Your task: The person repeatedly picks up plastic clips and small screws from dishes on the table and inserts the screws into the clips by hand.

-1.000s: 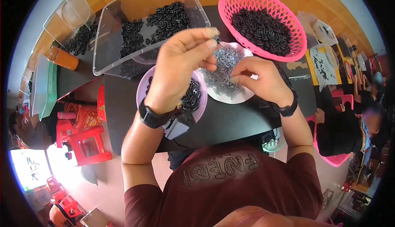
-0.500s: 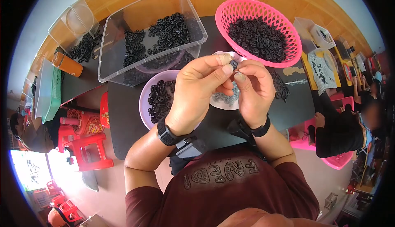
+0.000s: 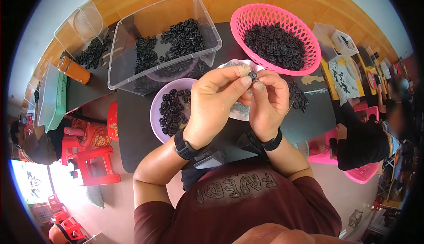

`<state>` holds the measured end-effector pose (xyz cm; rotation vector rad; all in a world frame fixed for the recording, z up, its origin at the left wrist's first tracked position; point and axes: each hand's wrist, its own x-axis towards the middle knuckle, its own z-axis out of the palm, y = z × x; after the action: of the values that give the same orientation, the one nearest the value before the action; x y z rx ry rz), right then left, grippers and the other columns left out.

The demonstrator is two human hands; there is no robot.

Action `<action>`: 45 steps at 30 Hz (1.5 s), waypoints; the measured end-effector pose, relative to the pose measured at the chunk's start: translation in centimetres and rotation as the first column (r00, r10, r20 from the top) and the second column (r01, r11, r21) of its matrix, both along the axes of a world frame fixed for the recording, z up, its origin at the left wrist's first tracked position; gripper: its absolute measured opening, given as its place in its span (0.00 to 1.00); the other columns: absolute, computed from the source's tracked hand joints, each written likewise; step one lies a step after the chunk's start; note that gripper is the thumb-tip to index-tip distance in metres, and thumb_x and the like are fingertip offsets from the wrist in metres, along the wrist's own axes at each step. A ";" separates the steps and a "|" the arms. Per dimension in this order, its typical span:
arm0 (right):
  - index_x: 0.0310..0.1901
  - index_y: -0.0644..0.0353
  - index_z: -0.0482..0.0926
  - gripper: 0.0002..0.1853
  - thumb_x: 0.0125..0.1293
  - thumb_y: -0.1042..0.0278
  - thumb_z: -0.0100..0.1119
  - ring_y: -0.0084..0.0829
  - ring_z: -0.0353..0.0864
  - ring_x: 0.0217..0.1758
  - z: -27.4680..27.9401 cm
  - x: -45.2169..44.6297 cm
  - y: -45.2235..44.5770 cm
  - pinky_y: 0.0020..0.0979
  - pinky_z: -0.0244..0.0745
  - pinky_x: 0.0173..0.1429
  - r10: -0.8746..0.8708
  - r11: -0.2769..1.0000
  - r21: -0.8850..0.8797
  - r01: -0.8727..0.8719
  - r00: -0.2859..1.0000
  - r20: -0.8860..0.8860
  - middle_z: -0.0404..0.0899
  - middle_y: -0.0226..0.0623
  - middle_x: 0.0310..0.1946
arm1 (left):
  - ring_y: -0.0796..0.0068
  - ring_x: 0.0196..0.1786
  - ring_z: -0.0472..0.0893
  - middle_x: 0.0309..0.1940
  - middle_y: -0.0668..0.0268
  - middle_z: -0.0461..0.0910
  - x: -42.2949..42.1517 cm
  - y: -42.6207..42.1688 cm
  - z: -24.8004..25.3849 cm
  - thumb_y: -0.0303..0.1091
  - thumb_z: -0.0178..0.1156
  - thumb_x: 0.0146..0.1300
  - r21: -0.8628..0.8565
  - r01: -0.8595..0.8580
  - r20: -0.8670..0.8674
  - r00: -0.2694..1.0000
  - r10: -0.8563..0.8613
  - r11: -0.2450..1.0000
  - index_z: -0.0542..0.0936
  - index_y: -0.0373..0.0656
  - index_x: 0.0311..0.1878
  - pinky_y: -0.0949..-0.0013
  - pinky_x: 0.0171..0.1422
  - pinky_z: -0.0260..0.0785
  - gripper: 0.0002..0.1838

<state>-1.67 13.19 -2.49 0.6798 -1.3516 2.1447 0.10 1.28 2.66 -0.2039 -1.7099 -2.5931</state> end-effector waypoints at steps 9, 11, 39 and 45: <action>0.45 0.62 0.75 0.08 0.67 0.82 0.60 0.24 0.75 0.46 -0.7 -0.3 0.1 0.26 0.72 0.53 0.013 0.999 -0.037 -0.012 0.999 0.032 0.75 0.37 0.45 | 0.78 0.31 0.80 0.36 0.63 0.83 0.0 0.3 -0.4 0.24 0.60 0.69 0.056 0.009 0.003 1.000 -0.009 0.998 0.80 0.35 0.54 0.74 0.38 0.75 0.11; 0.45 0.62 0.75 0.08 0.67 0.82 0.60 0.24 0.75 0.46 -0.8 -0.3 0.1 0.26 0.72 0.53 0.014 0.999 -0.036 -0.012 0.999 0.044 0.75 0.37 0.45 | 0.78 0.32 0.80 0.36 0.63 0.83 -0.1 0.3 -0.7 0.24 0.60 0.69 0.052 0.006 -0.006 1.000 -0.006 0.999 0.80 0.35 0.54 0.74 0.38 0.76 0.11; 0.52 0.66 0.75 0.11 0.69 0.79 0.59 0.26 0.80 0.51 -0.6 0.6 0.4 0.29 0.81 0.52 0.277 0.940 -0.270 -0.208 0.928 0.250 0.79 0.37 0.48 | 0.78 0.37 0.83 0.38 0.62 0.84 -0.8 1.3 -2.0 0.23 0.60 0.68 -0.028 -0.134 -0.093 0.987 0.131 0.991 0.80 0.31 0.49 0.75 0.44 0.79 0.09; 0.51 0.66 0.77 0.09 0.71 0.77 0.57 0.25 0.79 0.50 -1.6 0.4 0.6 0.28 0.78 0.55 0.236 0.953 -0.253 -0.169 0.934 0.268 0.79 0.36 0.48 | 0.79 0.35 0.83 0.38 0.61 0.84 -0.8 1.1 -2.2 0.22 0.61 0.68 -0.083 -0.119 -0.097 0.989 0.111 0.989 0.80 0.30 0.49 0.76 0.43 0.78 0.09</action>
<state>-1.23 13.78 -4.08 0.4361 -1.1930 2.6038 -0.71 2.39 0.46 -0.2170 -1.7515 -2.3908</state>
